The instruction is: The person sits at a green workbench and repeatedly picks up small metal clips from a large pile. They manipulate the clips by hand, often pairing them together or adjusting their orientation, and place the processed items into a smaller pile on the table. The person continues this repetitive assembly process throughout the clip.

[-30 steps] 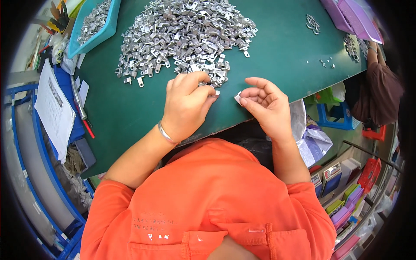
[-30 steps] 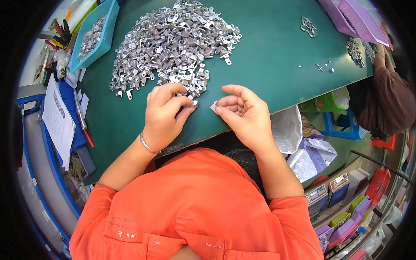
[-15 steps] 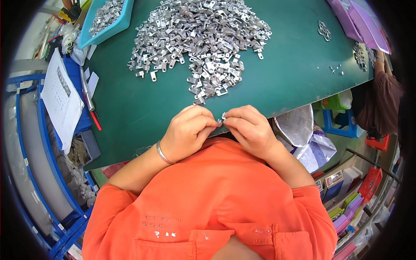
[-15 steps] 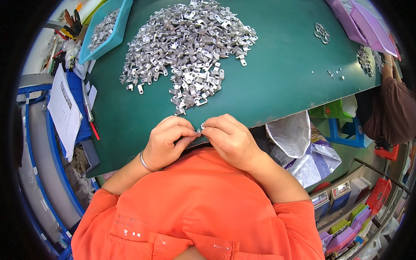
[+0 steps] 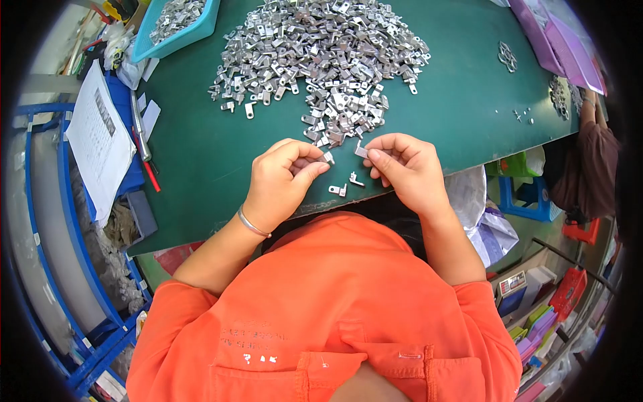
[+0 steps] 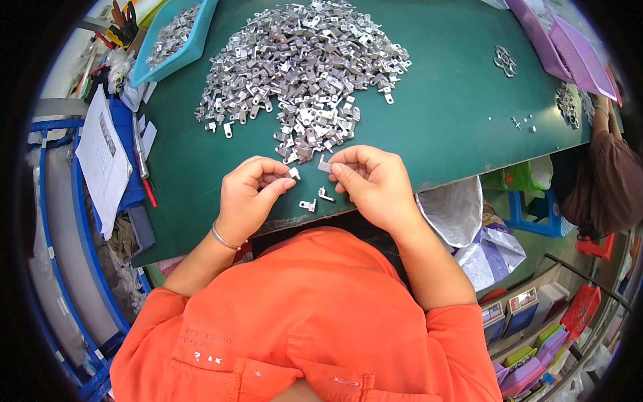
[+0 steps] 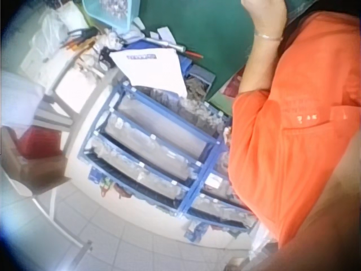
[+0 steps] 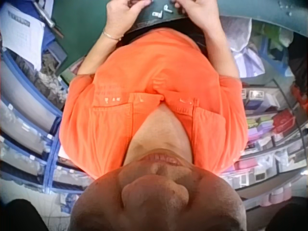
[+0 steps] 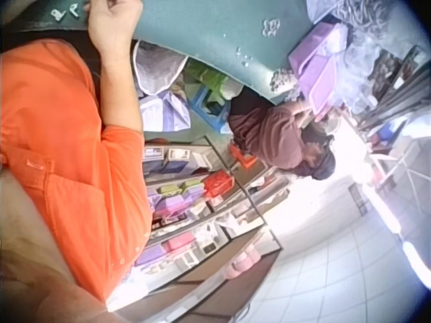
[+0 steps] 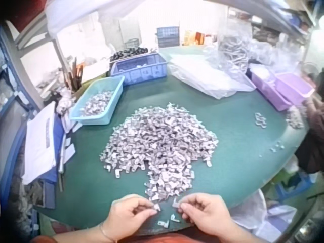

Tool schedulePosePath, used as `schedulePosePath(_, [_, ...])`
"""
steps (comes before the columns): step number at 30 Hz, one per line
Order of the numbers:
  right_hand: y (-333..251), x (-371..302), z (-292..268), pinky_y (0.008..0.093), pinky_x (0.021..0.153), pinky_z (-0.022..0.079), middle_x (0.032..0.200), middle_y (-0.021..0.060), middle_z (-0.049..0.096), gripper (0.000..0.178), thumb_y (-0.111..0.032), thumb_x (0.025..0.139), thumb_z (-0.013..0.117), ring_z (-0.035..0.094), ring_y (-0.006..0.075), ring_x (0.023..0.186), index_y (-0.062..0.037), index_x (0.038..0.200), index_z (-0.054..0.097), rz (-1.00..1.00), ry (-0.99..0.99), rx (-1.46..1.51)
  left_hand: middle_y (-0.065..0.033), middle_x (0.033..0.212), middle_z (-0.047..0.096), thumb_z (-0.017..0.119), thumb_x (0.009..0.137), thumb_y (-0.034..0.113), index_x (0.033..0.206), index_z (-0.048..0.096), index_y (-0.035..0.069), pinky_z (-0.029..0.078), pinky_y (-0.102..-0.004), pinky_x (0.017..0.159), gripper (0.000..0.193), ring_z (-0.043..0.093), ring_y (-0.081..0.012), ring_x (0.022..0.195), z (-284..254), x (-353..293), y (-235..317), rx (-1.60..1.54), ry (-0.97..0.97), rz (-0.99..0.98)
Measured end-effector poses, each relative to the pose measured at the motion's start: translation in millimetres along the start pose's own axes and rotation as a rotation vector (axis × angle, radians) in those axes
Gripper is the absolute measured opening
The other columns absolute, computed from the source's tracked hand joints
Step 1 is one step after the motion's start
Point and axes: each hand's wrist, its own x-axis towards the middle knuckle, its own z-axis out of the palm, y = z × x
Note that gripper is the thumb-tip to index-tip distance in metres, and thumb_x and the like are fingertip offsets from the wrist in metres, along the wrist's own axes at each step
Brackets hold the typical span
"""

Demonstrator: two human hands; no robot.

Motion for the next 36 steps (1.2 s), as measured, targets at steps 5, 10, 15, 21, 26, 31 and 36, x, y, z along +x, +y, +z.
schedulePosePath(5, [2.9, -6.4, -4.1, 0.02, 0.06, 0.048, 0.084, 0.0048, 0.067, 0.011, -0.004, 0.09, 0.062, 0.061, 0.0083, 0.07, 0.0035, 0.097, 0.065, 0.058, -0.01, 0.049, -0.0114, 0.09, 0.068, 0.065, 0.086, -0.001, 0.101, 0.063, -0.007, 0.056, -0.0238, 0.069, 0.016, 0.066, -0.0131, 0.077, -1.4, 1.7, 9.4, -0.436, -0.083, -0.307])
schedulePosePath(10, [13.4, -6.9, -3.6, 0.0281, 0.061, 0.049, 0.08, 0.0085, 0.065, 0.008, 0.0, 0.081, 0.067, 0.062, 0.0211, 0.069, -0.0002, 0.089, 0.065, -0.629, 0.195, -0.691, -0.0132, 0.088, 0.068, 0.065, 0.087, 0.001, 0.101, 0.063, -0.008, 0.057, -0.0252, 0.066, 0.017, 0.067, -0.0147, 0.073, -5.9, 2.0, 6.6, -0.582, -0.109, -0.419])
schedulePosePath(15, [12.2, -5.3, -4.6, 0.0344, 0.065, 0.049, 0.083, 0.0091, 0.062, 0.014, 0.0, 0.074, 0.071, 0.06, 0.0262, 0.074, -0.0023, 0.087, 0.065, -0.746, 0.02, -0.714, -0.0133, 0.087, 0.068, 0.065, 0.087, 0.002, 0.1, 0.063, -0.009, 0.057, -0.0257, 0.065, 0.018, 0.067, -0.0157, 0.072, -7.9, 0.2, 3.2, -0.688, -0.113, -0.471])
schedulePosePath(21, [8.6, 23.8, 25.0, 0.0351, 0.065, 0.048, 0.085, 0.0059, 0.059, 0.017, -0.004, 0.074, 0.071, 0.058, 0.026, 0.077, -0.0049, 0.09, 0.065, -0.833, 0.176, -0.857, -0.0123, 0.086, 0.068, 0.065, 0.086, 0.001, 0.099, 0.063, -0.007, 0.056, -0.0264, 0.064, 0.014, 0.067, -0.016, 0.07, -10.8, 1.7, 2.5, -0.694, -0.043, -0.442])
schedulePosePath(26, [12.2, 28.7, 24.1, 0.035, 0.068, 0.049, 0.088, 0.0085, 0.059, 0.02, -0.004, 0.073, 0.072, 0.058, 0.0284, 0.08, -0.0046, 0.091, 0.063, -0.872, 0.204, -0.87, -0.012, 0.088, 0.068, 0.063, 0.086, 0.001, 0.1, 0.062, -0.005, 0.057, -0.0309, 0.067, 0.015, 0.067, -0.0195, 0.073, -59.7, 38.1, 7.6, -0.76, 0.167, -0.258])
schedulePosePath(31, [4.6, 14.4, 15.0, 0.0254, 0.062, 0.054, 0.098, 0.0109, 0.063, 0.019, 0.006, 0.078, 0.067, 0.065, 0.0182, 0.08, 0.0006, 0.096, 0.062, -0.637, 0.193, -0.484, -0.0179, 0.104, 0.063, 0.059, 0.088, -0.004, 0.103, 0.057, -0.01, 0.057, -0.0311, 0.084, 0.017, 0.064, -0.024, 0.095, -161.2, 134.9, -6.5, -1.004, 0.399, 0.025])
schedulePosePath(36, [12.1, 7.8, 6.4, 0.0238, 0.063, 0.056, 0.1, 0.0087, 0.064, 0.017, 0.006, 0.079, 0.067, 0.065, 0.013, 0.081, 0.0018, 0.096, 0.064, -0.363, 0.209, -0.096, -0.0137, 0.101, 0.065, 0.062, 0.086, -0.001, 0.103, 0.059, -0.006, 0.056, -0.0274, 0.074, 0.018, 0.065, -0.0203, 0.088, -135.6, 138.0, -0.9, -0.747, 0.521, 0.041])
